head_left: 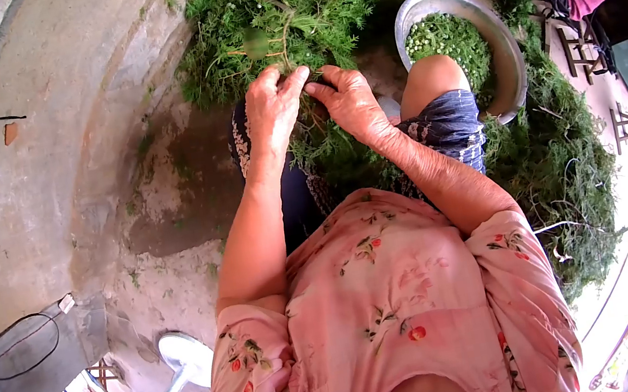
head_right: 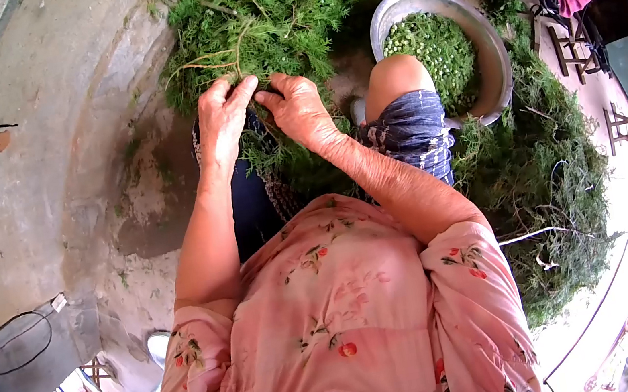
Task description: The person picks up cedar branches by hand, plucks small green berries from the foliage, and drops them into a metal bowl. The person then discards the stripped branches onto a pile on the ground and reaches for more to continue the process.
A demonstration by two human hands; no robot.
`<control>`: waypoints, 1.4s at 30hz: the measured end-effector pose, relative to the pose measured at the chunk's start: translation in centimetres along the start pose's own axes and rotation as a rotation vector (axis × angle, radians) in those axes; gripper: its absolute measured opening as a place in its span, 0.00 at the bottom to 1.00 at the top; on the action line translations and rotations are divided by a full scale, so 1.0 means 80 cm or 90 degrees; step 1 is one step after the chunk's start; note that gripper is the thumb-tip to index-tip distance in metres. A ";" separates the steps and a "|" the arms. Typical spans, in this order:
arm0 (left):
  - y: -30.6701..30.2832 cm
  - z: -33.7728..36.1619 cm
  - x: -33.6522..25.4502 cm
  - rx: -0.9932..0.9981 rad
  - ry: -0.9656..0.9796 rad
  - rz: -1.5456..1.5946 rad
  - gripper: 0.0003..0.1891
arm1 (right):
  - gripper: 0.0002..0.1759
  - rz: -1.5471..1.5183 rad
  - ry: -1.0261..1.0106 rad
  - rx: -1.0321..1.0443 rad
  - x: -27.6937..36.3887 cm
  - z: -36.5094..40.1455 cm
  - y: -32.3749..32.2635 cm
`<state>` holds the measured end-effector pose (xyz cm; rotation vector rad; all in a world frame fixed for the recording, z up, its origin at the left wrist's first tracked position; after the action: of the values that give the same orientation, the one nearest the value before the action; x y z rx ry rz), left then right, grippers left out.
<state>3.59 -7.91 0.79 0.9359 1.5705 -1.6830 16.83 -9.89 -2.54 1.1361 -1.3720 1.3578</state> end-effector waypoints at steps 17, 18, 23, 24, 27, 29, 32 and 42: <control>0.004 -0.019 0.022 -0.161 0.041 0.214 0.15 | 0.09 0.067 -0.101 0.102 0.051 0.028 -0.019; 0.006 -0.021 0.029 -0.173 0.045 0.240 0.14 | 0.07 0.077 -0.091 0.119 0.048 0.032 -0.022; -0.020 -0.027 0.028 -0.188 -0.099 0.494 0.13 | 0.08 -0.132 0.054 0.086 0.057 0.069 -0.047; -0.019 -0.025 0.026 -0.176 -0.100 0.499 0.12 | 0.08 -0.148 0.077 0.061 0.049 0.063 -0.052; -0.014 -0.023 0.027 -0.168 -0.103 0.517 0.11 | 0.10 -0.225 0.119 0.029 0.046 0.049 -0.060; -0.012 -0.020 0.027 -0.176 -0.106 0.535 0.11 | 0.09 -0.308 0.097 0.023 0.036 0.043 -0.054; -0.012 -0.019 0.020 -0.171 -0.088 0.524 0.11 | 0.09 -0.177 0.080 0.112 0.034 0.034 -0.042; -0.005 -0.019 0.016 -0.211 -0.046 0.374 0.19 | 0.15 0.193 -0.176 0.135 0.038 0.020 0.011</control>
<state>2.67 -6.35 -0.14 1.0188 1.3022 -1.0031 15.35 -11.62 0.19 1.3337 -1.6825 1.6382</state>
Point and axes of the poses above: each hand's wrist, its own z-axis away from the middle knuckle, its own y-axis out of the palm, x = y × z, the point moved 2 cm from there along -z, towards the middle knuckle, and after that the axes turned 3 degrees about x, right-handed, at the moved point
